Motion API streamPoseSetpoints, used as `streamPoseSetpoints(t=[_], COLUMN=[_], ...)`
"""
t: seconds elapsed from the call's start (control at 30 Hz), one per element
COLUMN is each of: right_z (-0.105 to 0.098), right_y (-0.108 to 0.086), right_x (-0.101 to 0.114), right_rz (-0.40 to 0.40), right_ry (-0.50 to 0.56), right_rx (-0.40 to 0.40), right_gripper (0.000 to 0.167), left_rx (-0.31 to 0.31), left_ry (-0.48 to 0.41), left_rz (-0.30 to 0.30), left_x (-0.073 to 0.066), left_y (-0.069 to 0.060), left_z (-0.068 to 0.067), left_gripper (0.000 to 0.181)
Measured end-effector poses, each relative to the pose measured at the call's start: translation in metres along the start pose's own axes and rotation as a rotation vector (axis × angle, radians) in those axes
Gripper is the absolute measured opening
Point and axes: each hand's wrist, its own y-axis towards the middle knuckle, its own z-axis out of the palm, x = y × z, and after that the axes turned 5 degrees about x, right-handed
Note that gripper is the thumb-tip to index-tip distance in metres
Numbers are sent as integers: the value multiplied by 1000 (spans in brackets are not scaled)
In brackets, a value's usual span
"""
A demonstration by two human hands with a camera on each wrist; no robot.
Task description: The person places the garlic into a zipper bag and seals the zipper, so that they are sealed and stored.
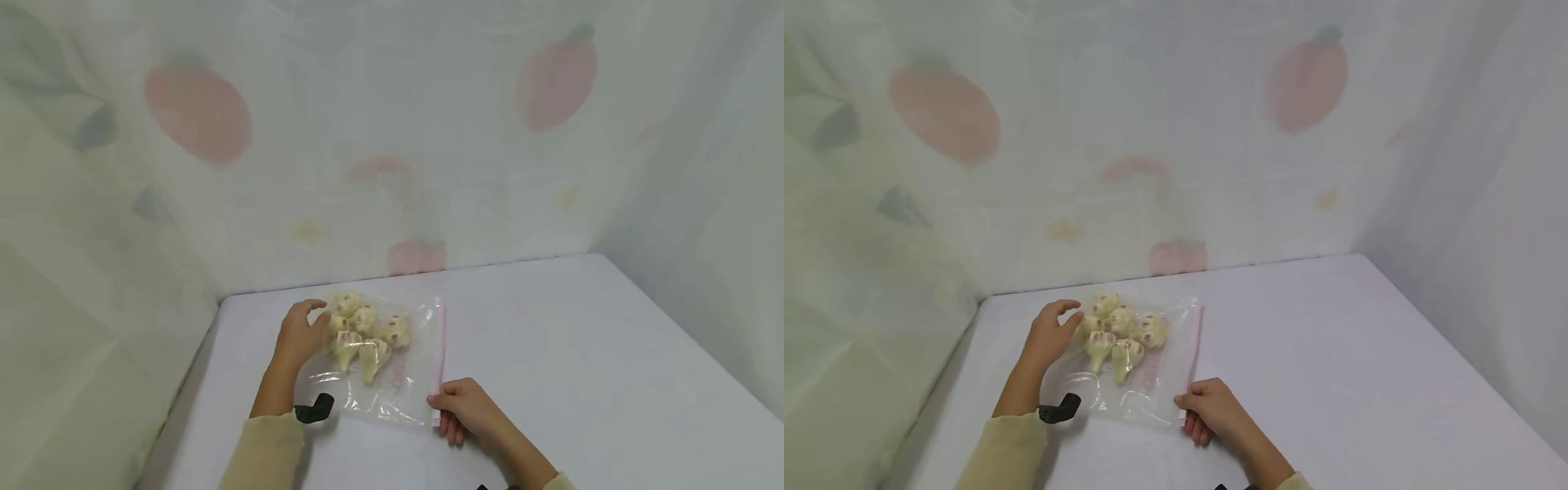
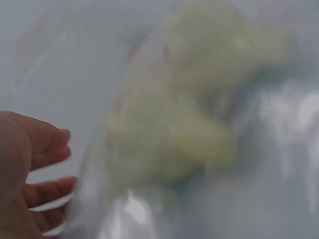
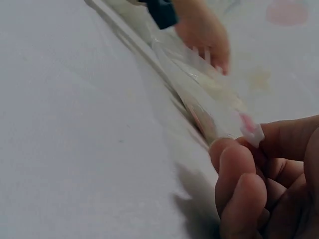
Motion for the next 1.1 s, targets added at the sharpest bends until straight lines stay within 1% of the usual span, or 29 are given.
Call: streamPoseSetpoints(t=[0.03,0.1,0.13,0.2,0.27,0.37,0.43,0.53,0.57,0.63,0.7,0.73,0.77,0.9,0.93,1.03,1.1], right_z=[-1,-4,-5,-8,-12,-21,-29,-42,-48,-60,-72,-78,-83,-96,-98,-101,-102], right_y=[0,-1,-1,0,2,6,11,18,20,25,29,31,32,35,35,33,33], right_x=[0,-1,-1,0,1,2,1,0,0,0,2,2,3,6,6,5,5], right_rz=[3,22,33,52,71,86,96,107,104,106,106,113,125,172,180,163,134], right_ry=[14,51,64,85,78,33,-9,-90,-132,-183,-214,-212,-193,-52,-23,32,60], right_rx=[-5,-14,-18,-29,-49,-120,-190,-309,-346,-400,-423,-416,-398,-300,-284,-282,-291], right_gripper=[33,34,34,35,36,41,43,37,34,29,26,25,26,28,31,35,34], left_rx=[27,99,140,221,272,346,395,478,485,469,429,404,382,324,310,286,285], left_ry=[20,58,67,75,60,-19,-110,-291,-334,-395,-430,-430,-434,-432,-428,-434,-429], left_rz=[-38,-113,-145,-183,-177,-120,-75,-43,-40,-38,-56,-63,-70,-103,-111,-126,-121], left_x=[8,23,28,36,39,37,35,32,32,30,30,30,30,27,22,19,20], left_y=[-4,-11,-14,-18,-20,-20,-19,-17,-16,-14,-12,-11,-10,-9,-11,-12,-13], left_z=[-3,-6,-7,-7,-2,11,22,36,41,49,55,57,59,62,61,62,61], left_gripper=[47,53,56,62,66,67,69,70,70,69,67,66,65,57,55,53,54])
